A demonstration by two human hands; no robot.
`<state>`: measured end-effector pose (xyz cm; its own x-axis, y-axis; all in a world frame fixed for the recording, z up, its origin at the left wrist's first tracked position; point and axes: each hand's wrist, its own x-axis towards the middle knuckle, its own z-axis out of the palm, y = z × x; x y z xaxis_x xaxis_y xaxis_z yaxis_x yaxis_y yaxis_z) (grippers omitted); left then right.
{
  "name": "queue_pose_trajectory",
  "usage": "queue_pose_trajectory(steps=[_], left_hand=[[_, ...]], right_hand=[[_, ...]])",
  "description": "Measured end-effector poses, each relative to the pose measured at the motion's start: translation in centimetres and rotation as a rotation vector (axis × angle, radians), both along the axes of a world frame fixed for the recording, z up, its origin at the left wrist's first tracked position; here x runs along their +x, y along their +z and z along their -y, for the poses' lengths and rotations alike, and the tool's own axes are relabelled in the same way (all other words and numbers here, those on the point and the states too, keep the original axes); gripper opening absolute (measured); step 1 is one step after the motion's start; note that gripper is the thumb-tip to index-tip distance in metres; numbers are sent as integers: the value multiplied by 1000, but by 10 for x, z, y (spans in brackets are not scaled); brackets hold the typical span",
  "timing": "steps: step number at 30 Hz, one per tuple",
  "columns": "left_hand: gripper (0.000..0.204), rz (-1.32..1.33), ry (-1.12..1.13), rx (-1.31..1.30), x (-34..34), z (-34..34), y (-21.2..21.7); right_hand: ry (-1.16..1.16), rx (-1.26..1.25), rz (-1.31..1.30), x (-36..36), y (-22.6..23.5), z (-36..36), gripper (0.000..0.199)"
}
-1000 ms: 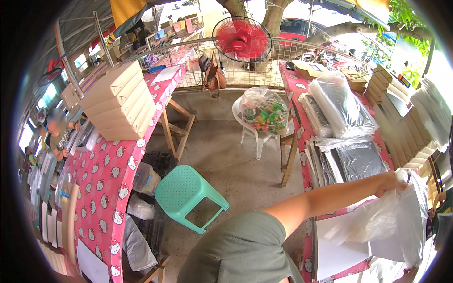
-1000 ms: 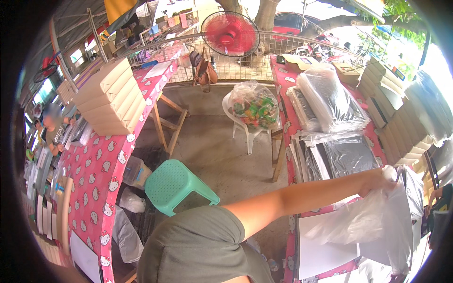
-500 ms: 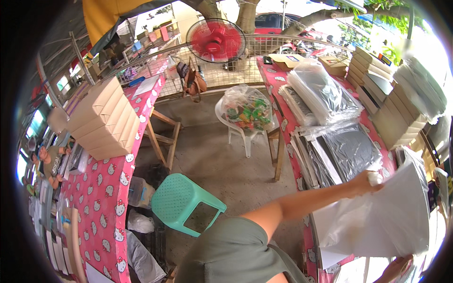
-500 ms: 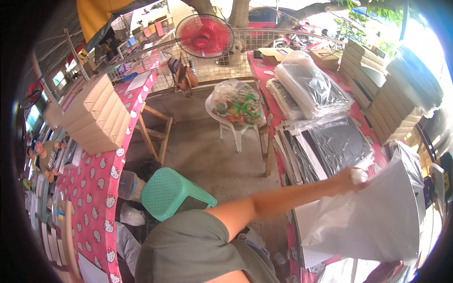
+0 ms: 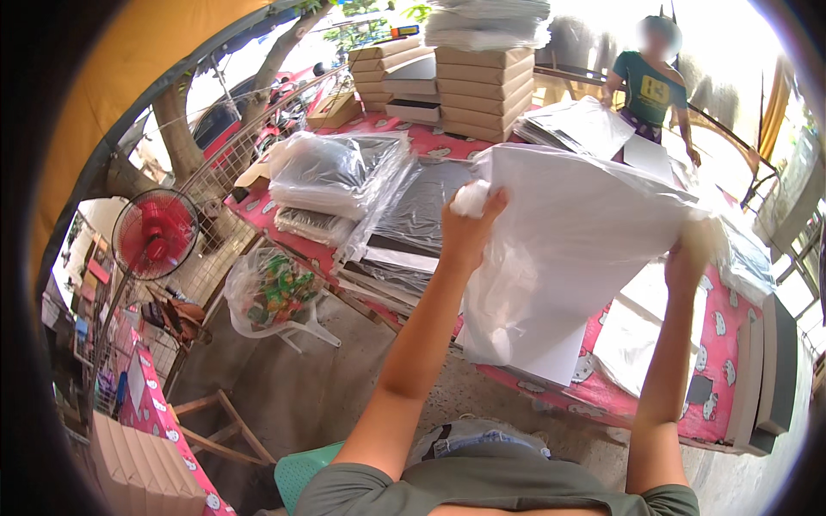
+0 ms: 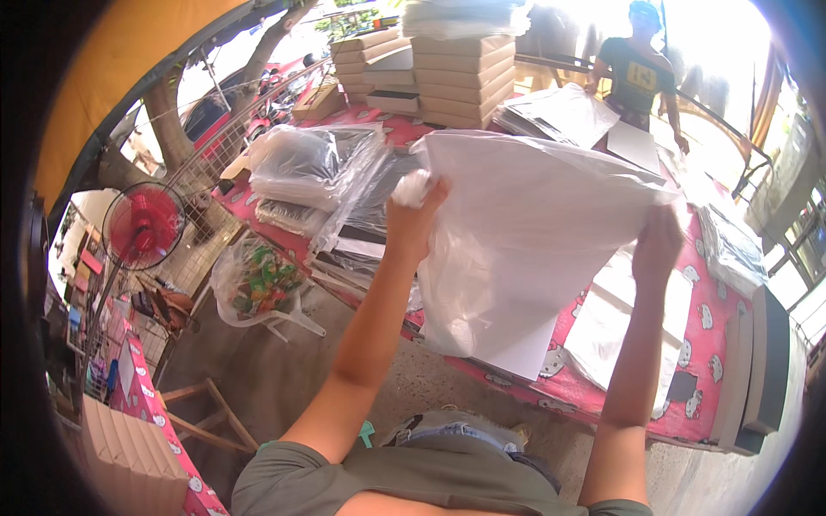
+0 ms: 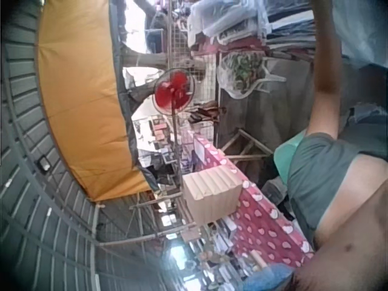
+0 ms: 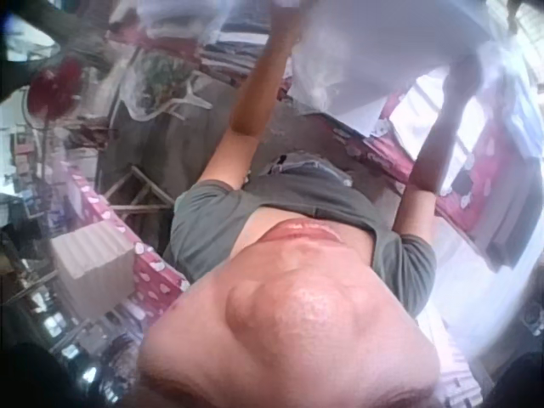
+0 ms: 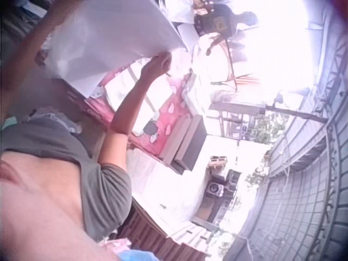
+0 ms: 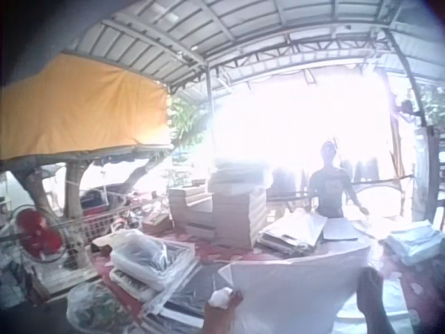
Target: The person places flat boards into plastic bags one by one, smoothing the plastic over the boards and stacking them on the table.
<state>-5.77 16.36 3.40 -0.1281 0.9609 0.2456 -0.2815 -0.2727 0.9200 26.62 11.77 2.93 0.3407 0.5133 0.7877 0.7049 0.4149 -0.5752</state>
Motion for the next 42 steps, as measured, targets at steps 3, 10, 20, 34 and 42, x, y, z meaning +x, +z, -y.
queue_pose_trajectory(steps=[3,10,20,34,42], left_hand=[[29,-130,-11,-79,-14,11,-64],[30,-446,-43,-76,-23,46,-109],[87,-675,-380,-208,-73,111,-160],[69,-1068,-207,-46,-83,208,-172],[59,-911,-236,-189,-90,242,-150]], right_hand=[[209,-349,-352,-15,-71,16,21],[437,-262,-732,-43,-86,51,28],[640,-1014,-698,-63,-142,131,78],[129,-772,335,-83,-145,215,47],[260,-817,386,-89,-133,262,48]])
